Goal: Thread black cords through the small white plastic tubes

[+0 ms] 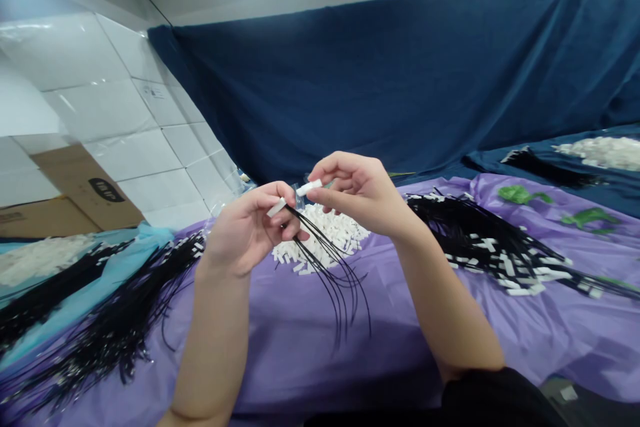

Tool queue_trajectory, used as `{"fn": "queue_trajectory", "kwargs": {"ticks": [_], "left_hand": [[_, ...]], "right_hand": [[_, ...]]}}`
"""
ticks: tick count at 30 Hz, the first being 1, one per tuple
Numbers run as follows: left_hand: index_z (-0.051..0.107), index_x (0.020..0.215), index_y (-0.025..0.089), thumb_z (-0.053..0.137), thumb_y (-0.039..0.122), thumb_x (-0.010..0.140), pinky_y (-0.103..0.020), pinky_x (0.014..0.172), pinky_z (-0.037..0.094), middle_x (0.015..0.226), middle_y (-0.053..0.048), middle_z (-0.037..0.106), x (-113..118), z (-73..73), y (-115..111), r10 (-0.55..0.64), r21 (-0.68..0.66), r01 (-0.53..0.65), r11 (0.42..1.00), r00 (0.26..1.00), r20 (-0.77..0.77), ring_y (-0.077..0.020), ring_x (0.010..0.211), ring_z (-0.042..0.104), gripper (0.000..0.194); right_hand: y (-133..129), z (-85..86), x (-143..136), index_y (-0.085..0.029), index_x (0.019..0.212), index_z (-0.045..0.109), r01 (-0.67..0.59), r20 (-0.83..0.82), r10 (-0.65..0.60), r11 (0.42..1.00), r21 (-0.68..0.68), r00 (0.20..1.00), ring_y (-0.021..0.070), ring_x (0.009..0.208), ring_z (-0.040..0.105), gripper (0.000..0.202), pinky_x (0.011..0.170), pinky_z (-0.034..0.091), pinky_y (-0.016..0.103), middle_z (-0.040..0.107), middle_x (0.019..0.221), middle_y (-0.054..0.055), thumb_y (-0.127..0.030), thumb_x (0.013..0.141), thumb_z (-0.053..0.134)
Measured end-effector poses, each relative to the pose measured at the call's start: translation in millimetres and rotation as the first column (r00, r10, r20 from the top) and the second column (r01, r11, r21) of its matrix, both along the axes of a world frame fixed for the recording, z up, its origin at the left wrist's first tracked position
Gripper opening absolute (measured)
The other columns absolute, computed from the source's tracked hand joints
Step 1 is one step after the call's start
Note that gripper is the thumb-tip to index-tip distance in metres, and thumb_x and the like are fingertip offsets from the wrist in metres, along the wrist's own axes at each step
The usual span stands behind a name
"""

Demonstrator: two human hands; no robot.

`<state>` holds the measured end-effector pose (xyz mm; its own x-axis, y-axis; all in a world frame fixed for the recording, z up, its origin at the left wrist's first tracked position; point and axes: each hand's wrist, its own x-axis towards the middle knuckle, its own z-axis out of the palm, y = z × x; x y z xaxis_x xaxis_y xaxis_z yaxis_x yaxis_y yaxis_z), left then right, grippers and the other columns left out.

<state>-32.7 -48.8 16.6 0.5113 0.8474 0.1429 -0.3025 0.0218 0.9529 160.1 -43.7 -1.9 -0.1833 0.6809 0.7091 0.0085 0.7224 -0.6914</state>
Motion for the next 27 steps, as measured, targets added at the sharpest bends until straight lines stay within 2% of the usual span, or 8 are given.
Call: {"fn": "queue_trajectory", "kwargs": {"ticks": [6,11,13,15,17,19,22,27], "left_hand": [[0.059,0.072,0.015,0.054,0.025,0.082,-0.025,0.054,0.052,0.055,0.007,0.030,2,-2.5,1,0.009,0.003,-0.009,1.000,0.999,-0.042,-0.0058,0.044,0.042,0.014],[0.060,0.080,0.017,0.064,0.034,0.083,-0.020,0.051,0.048,0.057,0.008,0.030,4,-3.3,2,0.049,0.055,-0.043,0.998,0.992,-0.118,-0.0044,0.045,0.039,0.018],[0.059,0.080,0.017,0.062,0.035,0.084,-0.020,0.050,0.048,0.057,0.008,0.029,3,-3.6,3,0.062,0.061,-0.054,0.997,0.990,-0.126,-0.0049,0.045,0.040,0.019],[0.059,0.078,0.018,0.059,0.038,0.086,-0.021,0.050,0.048,0.056,0.008,0.027,2,-4.0,5,0.064,0.060,-0.056,0.997,0.988,-0.138,-0.0054,0.044,0.039,0.021],[0.058,0.076,0.018,0.059,0.040,0.086,-0.022,0.050,0.049,0.055,0.008,0.026,2,-4.7,6,0.050,0.060,-0.040,0.997,0.985,-0.166,-0.0054,0.043,0.038,0.024],[0.058,0.073,0.018,0.060,0.042,0.085,-0.023,0.051,0.048,0.054,0.008,0.025,2,-5.8,8,0.028,0.061,-0.016,0.998,0.979,-0.204,-0.0053,0.043,0.036,0.027],[0.058,0.072,0.018,0.062,0.044,0.084,-0.021,0.048,0.045,0.053,0.009,0.021,3,-7.4,9,0.018,0.075,0.000,0.997,0.971,-0.240,-0.0047,0.041,0.032,0.029],[0.056,0.070,0.019,0.063,0.044,0.085,-0.018,0.043,0.040,0.050,0.010,0.019,4,-8.7,12,0.009,0.114,0.018,0.993,0.971,-0.237,-0.0036,0.039,0.026,0.030]], "right_hand": [[-1,-2.7,-4,-0.019,0.086,0.063,0.059,0.032,-0.059,0.998,0.007,0.998,0.0104,0.053,0.057,0.025,0.045,0.042,0.023,0.060,0.062,-0.003,-0.031,0.073,0.081],[-3,-5.9,-12,-0.019,0.082,0.060,0.149,0.085,-0.158,0.984,0.100,0.984,0.0104,0.054,0.057,0.019,0.046,0.041,0.024,0.061,0.065,-0.002,-0.030,0.078,0.075],[-3,-5.6,-14,-0.020,0.082,0.062,0.220,0.106,-0.239,0.962,0.164,0.965,0.0098,0.053,0.057,0.016,0.047,0.042,0.023,0.062,0.066,-0.002,-0.029,0.079,0.074],[-2,-4.4,-13,-0.020,0.083,0.065,0.266,0.127,-0.311,0.921,0.284,0.942,0.0096,0.057,0.058,0.011,0.049,0.044,0.023,0.066,0.072,-0.001,-0.025,0.079,0.073],[-1,-3.0,-12,-0.020,0.080,0.066,0.281,0.136,-0.367,0.861,0.424,0.920,0.0102,0.063,0.061,0.004,0.052,0.047,0.023,0.070,0.081,0.000,-0.018,0.080,0.070],[0,-2.2,-10,-0.020,0.078,0.067,0.274,0.140,-0.394,0.814,0.512,0.909,0.0113,0.068,0.063,0.009,0.055,0.049,0.024,0.072,0.083,0.001,-0.011,0.080,0.065],[-1,-2.1,-10,-0.021,0.074,0.067,0.255,0.151,-0.391,0.800,0.544,0.908,0.0127,0.072,0.065,0.017,0.056,0.050,0.024,0.071,0.082,0.001,-0.006,0.080,0.061],[-2,-2.5,-11,-0.019,0.073,0.066,0.237,0.146,-0.378,0.792,0.563,0.914,0.0128,0.073,0.065,0.018,0.056,0.049,0.024,0.071,0.080,0.002,-0.004,0.079,0.060]]}}
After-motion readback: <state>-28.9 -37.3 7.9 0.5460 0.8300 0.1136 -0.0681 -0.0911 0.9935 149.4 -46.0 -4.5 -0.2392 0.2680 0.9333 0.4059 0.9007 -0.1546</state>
